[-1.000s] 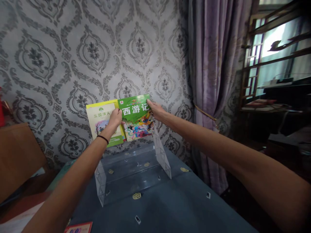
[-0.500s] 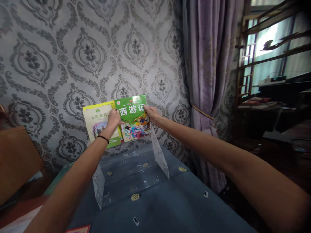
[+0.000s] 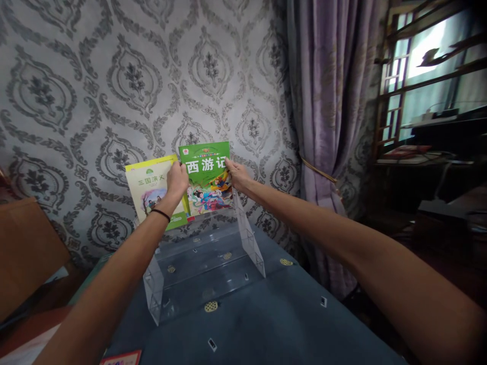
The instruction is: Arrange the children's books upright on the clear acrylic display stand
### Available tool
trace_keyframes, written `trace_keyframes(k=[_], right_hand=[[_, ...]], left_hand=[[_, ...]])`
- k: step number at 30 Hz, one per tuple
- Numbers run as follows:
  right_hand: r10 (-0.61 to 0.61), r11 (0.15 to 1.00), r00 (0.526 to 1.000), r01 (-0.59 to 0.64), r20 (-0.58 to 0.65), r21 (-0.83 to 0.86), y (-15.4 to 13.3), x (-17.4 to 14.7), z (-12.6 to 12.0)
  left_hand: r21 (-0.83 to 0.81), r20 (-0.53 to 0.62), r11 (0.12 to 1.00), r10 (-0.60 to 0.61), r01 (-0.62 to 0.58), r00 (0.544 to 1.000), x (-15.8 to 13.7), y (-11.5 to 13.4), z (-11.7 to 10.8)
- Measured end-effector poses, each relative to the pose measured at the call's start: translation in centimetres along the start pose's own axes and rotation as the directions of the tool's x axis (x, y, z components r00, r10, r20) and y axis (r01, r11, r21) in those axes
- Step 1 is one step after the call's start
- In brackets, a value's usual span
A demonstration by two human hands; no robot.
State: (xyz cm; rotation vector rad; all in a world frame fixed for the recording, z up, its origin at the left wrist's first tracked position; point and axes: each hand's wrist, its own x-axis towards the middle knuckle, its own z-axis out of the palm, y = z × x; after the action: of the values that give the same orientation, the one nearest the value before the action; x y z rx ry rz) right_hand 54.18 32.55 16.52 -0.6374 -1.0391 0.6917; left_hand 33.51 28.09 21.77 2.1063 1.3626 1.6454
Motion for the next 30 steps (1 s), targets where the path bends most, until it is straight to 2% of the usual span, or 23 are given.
trace_keyframes(k=[4,8,16,22,26,30], right_hand=[[-0.013,1.0,1.0,0.013,0.01,-0.009,0.6,0.2,-0.6],[-0.011,0.998,1.0,0.013,0.03,-0.058,0.8,0.4,-0.8],[0.052,0.961,0.985,-0.004,0.167,-0.275,-0.4,-0.8,-1.4],[0.066,0.893,0.967,0.052,0.245,-0.446,-2.1,-1.6,-2.4],[0.057,0.871,0.962,0.082,0.265,-0.484,-2.1,-1.6,-2.2],[0.06,0.87,0.958,0.088,0.281,-0.484,-1.6,-1.6,-2.1]], left_hand=[[0.014,0.003,1.0,-0.021,0.021,1.0,0.1,-0.5,0.5],[-0.059,0.044,0.995,-0.075,0.077,0.996,-0.1,-1.1,0.6],[-0.14,0.087,0.98,-0.133,0.144,0.987,-0.5,-1.8,0.3],[-0.146,0.031,0.987,-0.068,0.071,0.997,-0.7,-1.7,0.1],[-0.062,-0.061,0.998,0.017,-0.02,0.998,-0.7,-1.8,0.0],[0.024,-0.084,0.999,0.048,-0.046,0.995,-0.8,-2.0,-0.3]])
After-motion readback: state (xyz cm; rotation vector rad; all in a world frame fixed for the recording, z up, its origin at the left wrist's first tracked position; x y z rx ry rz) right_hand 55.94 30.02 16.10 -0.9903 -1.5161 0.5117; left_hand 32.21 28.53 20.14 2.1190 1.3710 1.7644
